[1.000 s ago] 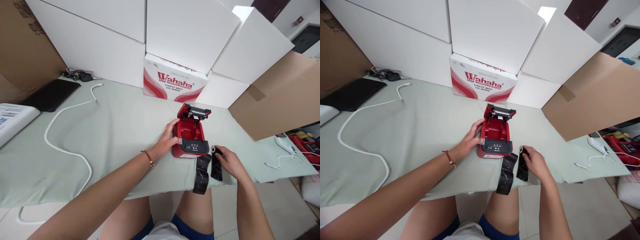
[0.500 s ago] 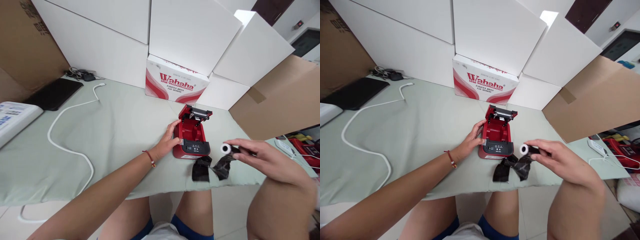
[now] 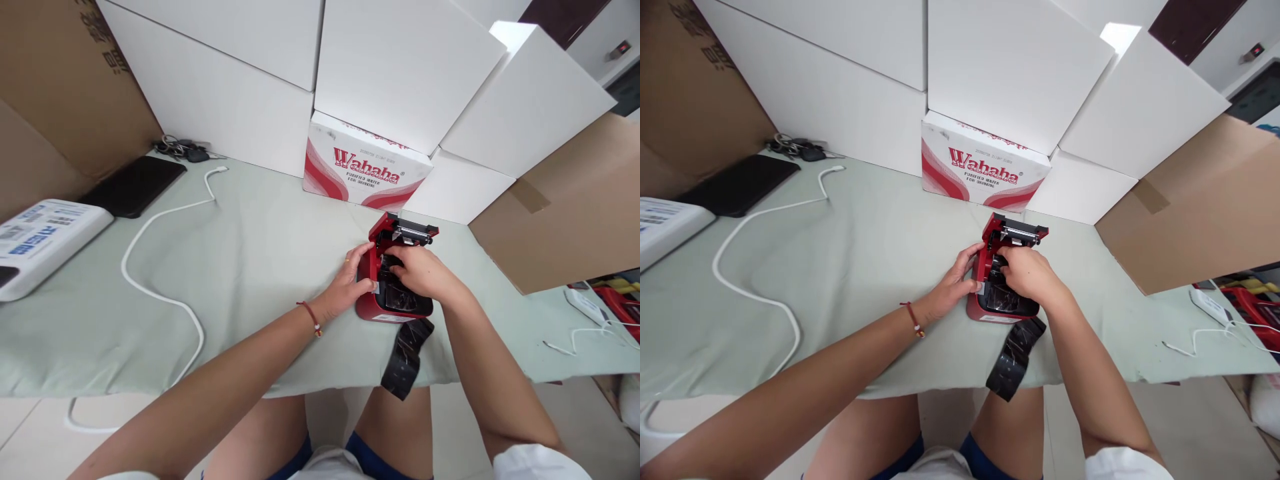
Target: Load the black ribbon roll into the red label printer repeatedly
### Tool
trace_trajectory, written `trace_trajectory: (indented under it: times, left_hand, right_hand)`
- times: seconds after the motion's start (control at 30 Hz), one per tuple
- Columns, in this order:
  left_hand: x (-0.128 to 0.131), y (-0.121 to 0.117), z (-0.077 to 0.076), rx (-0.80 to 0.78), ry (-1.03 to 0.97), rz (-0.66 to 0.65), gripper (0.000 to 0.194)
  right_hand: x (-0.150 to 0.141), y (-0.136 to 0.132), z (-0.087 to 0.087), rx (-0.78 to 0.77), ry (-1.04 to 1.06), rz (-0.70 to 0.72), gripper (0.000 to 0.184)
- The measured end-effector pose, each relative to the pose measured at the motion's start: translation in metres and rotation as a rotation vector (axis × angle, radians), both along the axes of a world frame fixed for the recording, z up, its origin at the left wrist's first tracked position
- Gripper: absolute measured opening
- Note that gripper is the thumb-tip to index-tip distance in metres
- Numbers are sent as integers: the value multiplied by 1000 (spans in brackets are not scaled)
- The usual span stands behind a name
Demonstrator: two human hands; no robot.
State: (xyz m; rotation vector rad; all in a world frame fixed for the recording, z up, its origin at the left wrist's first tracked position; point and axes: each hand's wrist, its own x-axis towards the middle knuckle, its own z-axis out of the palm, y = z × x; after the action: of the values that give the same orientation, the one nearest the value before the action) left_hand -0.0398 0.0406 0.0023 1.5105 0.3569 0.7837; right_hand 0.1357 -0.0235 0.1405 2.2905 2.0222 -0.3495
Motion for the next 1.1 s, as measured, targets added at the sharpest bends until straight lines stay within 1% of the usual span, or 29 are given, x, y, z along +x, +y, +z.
trace_trajectory:
  times: [0.07,0.17,0.23,0.27,0.33,0.4,0.47,0.5,0.53,0.57,0.6,0.67,0.73,0.8,0.9,1.0,1.1]
  left_hand:
    - [-2,-3,-1,158,-7,58,79]
    - [-4,-13,1,543,-105,173,69]
    - [-5,-21,5,799,-188,255,62]
    - [-5,-26,7,895,-208,299,57]
    - [-5,-35,12,1016,-198,388,46]
    - [-6,-42,16,1081,-168,447,39]
    - [-8,-47,19,1133,-154,460,35]
    - [-8,-49,21,1162,-154,467,33]
    - [-9,-51,22,1194,-152,479,30]
    - [-10,-52,23,1224,-150,495,27]
    - [-10,-53,23,1248,-150,515,25]
    - [-10,-54,24,1270,-159,546,23]
    - [-10,-53,23,1244,-169,537,25]
    - [-9,-53,22,1204,-180,513,28]
    - [-9,-53,21,1197,-189,528,30]
    - [-9,-55,20,1191,-196,557,32]
    - [-9,-53,18,1073,-192,506,47]
  right_hand:
    - [1,3,-5,-3,3,9,48]
    - [2,0,-9,5,33,41,45]
    - [2,-8,-7,48,132,77,38]
    - [2,-14,-5,97,206,88,34]
    - [2,-27,3,271,366,66,25]
    - [3,-38,11,530,446,-20,24]
    - [6,-41,16,804,423,-122,29]
    - [9,-40,17,911,381,-157,32]
    - [13,-36,16,981,330,-172,37]
    - [18,-30,13,1011,277,-167,42]
    - [23,-24,10,1007,225,-145,48]
    - [32,-11,0,929,154,-75,57]
    - [34,-5,-7,843,136,-28,60]
    - [29,-9,-9,798,164,-25,58]
    - [15,-33,-7,771,195,-40,51]
    - [3,-64,-10,657,193,2,43]
    - [0,-88,-20,565,193,32,39]
